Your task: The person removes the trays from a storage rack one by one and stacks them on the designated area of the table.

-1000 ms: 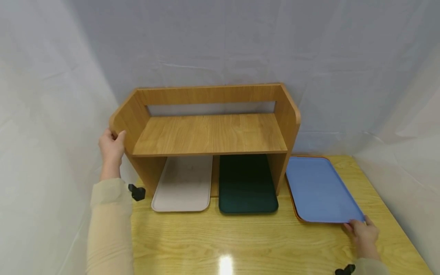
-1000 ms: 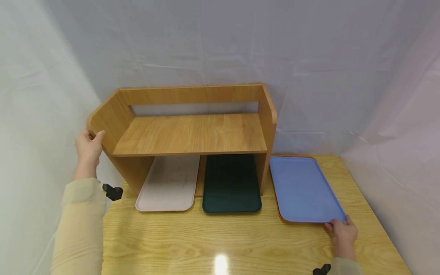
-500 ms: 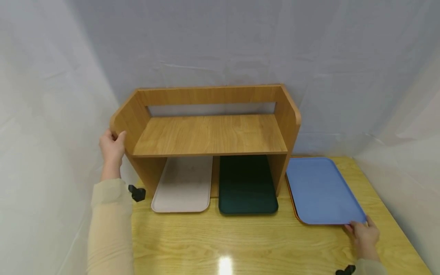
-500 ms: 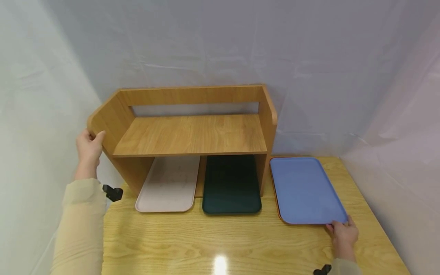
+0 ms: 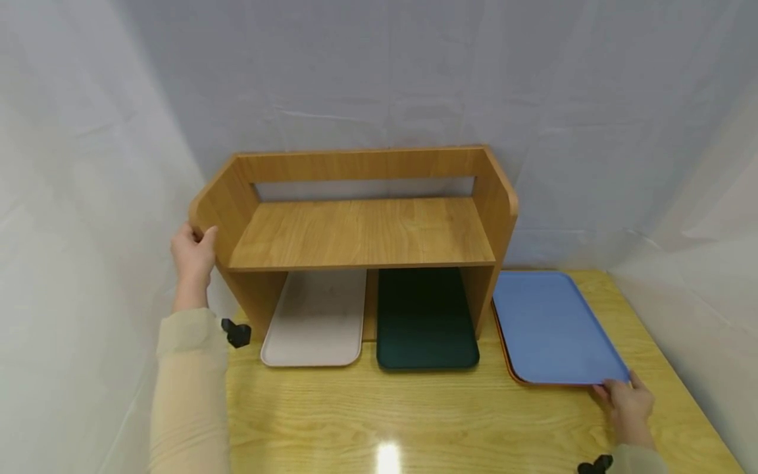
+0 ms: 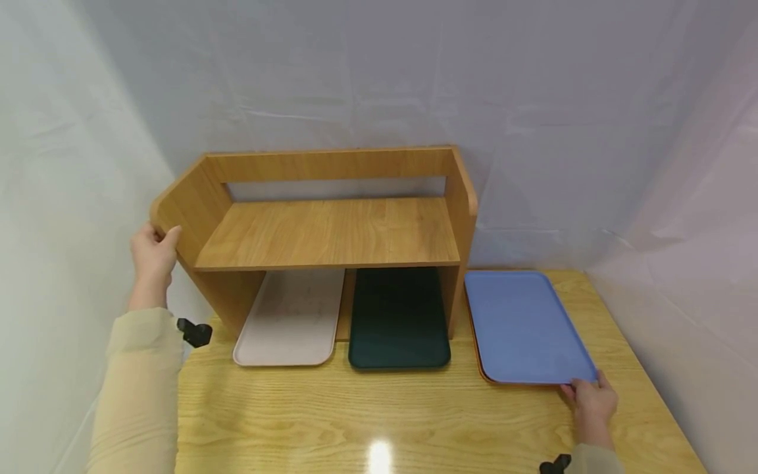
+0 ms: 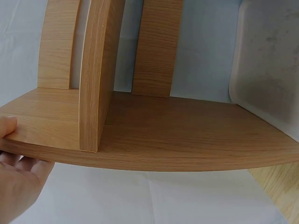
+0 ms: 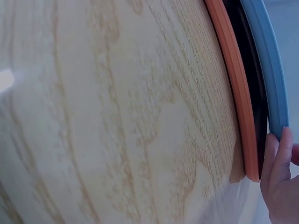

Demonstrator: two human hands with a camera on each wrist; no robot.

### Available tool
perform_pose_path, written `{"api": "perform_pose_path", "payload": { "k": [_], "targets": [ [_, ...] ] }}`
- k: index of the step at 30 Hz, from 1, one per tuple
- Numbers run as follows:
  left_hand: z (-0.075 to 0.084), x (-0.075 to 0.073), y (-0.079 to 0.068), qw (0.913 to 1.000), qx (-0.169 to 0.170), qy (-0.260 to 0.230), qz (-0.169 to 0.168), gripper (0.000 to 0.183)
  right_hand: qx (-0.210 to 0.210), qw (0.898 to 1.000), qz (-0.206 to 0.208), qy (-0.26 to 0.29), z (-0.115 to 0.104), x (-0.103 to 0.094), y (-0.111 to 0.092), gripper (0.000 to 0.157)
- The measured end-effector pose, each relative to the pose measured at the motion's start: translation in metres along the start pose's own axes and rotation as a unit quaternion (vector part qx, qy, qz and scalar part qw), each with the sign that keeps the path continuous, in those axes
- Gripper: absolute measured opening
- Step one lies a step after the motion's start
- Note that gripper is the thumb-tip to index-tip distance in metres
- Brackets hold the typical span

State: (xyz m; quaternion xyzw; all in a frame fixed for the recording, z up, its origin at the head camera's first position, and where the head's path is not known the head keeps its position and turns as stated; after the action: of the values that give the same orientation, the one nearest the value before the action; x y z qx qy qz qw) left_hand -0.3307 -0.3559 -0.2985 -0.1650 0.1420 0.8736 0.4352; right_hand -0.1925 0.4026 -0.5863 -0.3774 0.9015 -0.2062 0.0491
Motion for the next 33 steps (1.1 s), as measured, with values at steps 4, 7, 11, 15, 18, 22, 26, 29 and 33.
{"api": "perform_pose_path", "payload": {
  "k": [4,7,11,15,18,22,26,29,33],
  "targets": [
    [-0.001,0.001,0.0,1.0,-0.003,0.001,-0.004,0.024,0.001,1.0,0.0,0.0,0.004,-0.001,0.003,0.087],
    [-0.001,0.001,0.0,0.9999,-0.005,0.0,-0.009,0.025,-0.004,1.0,0.001,-0.003,0.006,-0.001,0.004,0.088],
    [-0.002,0.001,0.0,1.0,-0.004,-0.002,-0.006,0.026,-0.014,1.0,-0.003,-0.017,0.006,-0.001,0.006,0.087],
    [-0.001,0.001,0.0,1.0,-0.003,-0.001,-0.003,0.025,-0.052,0.991,-0.012,-0.122,-0.001,-0.003,0.008,0.079],
    [-0.001,0.0,0.0,1.0,-0.003,-0.003,0.0,0.024,-0.095,0.963,-0.024,-0.253,-0.011,-0.002,0.007,0.074],
    [0.0,0.0,0.0,1.0,-0.004,-0.001,-0.002,0.024,-0.144,0.915,-0.038,-0.375,-0.021,0.001,0.006,0.071],
    [0.0,-0.001,-0.001,1.0,-0.006,-0.004,-0.002,0.023,-0.179,0.882,-0.041,-0.433,-0.027,0.004,0.005,0.065],
    [0.001,-0.001,-0.001,1.0,-0.004,-0.005,-0.003,0.023,-0.173,0.882,-0.045,-0.436,-0.025,0.004,0.005,0.065],
    [0.001,-0.001,-0.001,1.0,-0.003,-0.005,-0.004,0.024,-0.153,0.89,-0.047,-0.427,-0.02,0.002,0.008,0.067]
  ]
}}
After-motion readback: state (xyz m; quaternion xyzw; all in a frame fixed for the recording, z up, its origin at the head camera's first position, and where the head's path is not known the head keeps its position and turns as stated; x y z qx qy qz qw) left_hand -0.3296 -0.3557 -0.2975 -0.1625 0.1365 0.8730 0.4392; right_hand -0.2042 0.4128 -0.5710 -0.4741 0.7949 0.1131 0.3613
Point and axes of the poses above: each hand's wrist, its own y-axis towards the middle knuckle, its own x-axis out of the palm, z = x × y, the point moved 8 cm from there along y, towards the middle knuckle, and after that the axes turned 8 degrees about -x, right-handed, at the moved point
